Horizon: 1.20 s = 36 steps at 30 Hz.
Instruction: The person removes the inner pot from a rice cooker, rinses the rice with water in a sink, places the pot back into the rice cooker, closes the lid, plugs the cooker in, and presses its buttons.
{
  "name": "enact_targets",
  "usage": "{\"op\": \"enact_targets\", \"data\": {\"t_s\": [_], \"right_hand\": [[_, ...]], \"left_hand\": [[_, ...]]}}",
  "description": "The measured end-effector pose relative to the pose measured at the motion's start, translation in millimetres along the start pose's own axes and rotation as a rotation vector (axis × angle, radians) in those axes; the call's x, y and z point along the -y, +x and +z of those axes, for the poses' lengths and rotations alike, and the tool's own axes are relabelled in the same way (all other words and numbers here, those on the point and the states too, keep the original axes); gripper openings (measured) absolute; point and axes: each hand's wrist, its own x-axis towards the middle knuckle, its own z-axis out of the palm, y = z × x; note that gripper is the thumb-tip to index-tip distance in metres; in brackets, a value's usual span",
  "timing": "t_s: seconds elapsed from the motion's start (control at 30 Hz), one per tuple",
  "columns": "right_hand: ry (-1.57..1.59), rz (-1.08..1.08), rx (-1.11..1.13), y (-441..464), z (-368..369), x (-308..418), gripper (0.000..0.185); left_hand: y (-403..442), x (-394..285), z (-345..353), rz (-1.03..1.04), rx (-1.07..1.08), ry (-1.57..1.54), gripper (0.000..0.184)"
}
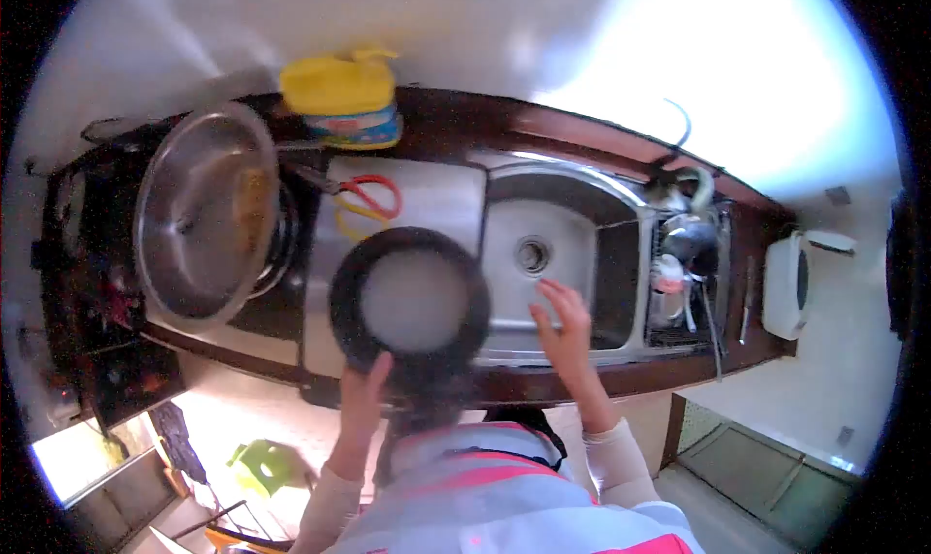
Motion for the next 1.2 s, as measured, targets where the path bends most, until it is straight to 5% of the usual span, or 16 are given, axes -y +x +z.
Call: {"op": "enact_targets", "data": {"t_s": [0.17, 0.23, 0.33, 0.4, 0.47, 0.57, 0.73, 0.8, 0.87, 0.93, 1.03, 1.13, 1.2], "right_hand": [[0.026, -0.170, 0.146, -14.1, -51.1, -42.8, 0.028], [0.034, -0.186, 0.173, -20.1, -83.1, -66.3, 0.027], [0.010, -0.149, 0.198, -29.6, -126.7, -106.6, 0.026], [-0.074, -0.048, 0.317, -30.5, -158.3, -141.5, 0.029], [-0.205, -0.080, 0.141, -10.4, -174.5, -179.1, 0.034], [-0.452, -0.297, -0.095, 41.2, -189.8, -215.8, 0.050], [-0.627, -0.332, 0.038, 79.4, -178.5, -263.9, 0.064], [-0.661, -0.385, 0.040, 72.6, -178.6, -273.2, 0.066], [-0.630, -0.360, 0.043, 69.1, -167.0, -288.8, 0.066], [-0.578, -0.310, 0.072, 61.5, -159.8, -292.4, 0.067], [-0.591, -0.260, 0.192, 62.8, -186.5, -246.5, 0.056], [-0.202, -0.006, 0.221, 58.9, -199.5, -243.3, 0.047], [0.585, 0.444, 0.151, 44.9, -198.0, -232.6, 0.039]], "left_hand": [[29.9, 67.6, -2.8, -0.221, -0.126, -0.306, 0.034], [7.9, 14.8, 36.0, -0.121, -0.230, -0.263, 0.017], [1.8, 29.5, 41.5, -0.075, -0.217, -0.465, 0.046], [-24.8, 1.8, 70.6, -0.071, -0.114, -0.437, 0.042], [-43.0, -21.0, 113.6, -0.049, -0.088, -0.620, 0.031], [-66.3, -35.2, 161.4, -0.038, -0.088, -0.555, 0.018], [-70.1, -27.8, 208.8, -0.153, -0.147, -0.197, 0.004], [-65.9, -14.1, 208.2, 0.063, -0.068, 0.203, 0.012], [-78.4, -10.2, 223.6, 0.822, 0.017, 0.794, 0.028], [-84.8, -26.5, 255.1, 0.298, 0.034, 0.114, 0.040], [-88.9, -16.2, 268.2, 0.077, 0.050, -0.311, 0.048], [-102.9, -15.7, 280.2, 0.243, 0.067, -0.223, 0.045], [-103.5, -9.2, 288.7, 0.154, 0.060, -0.192, 0.042]]}}
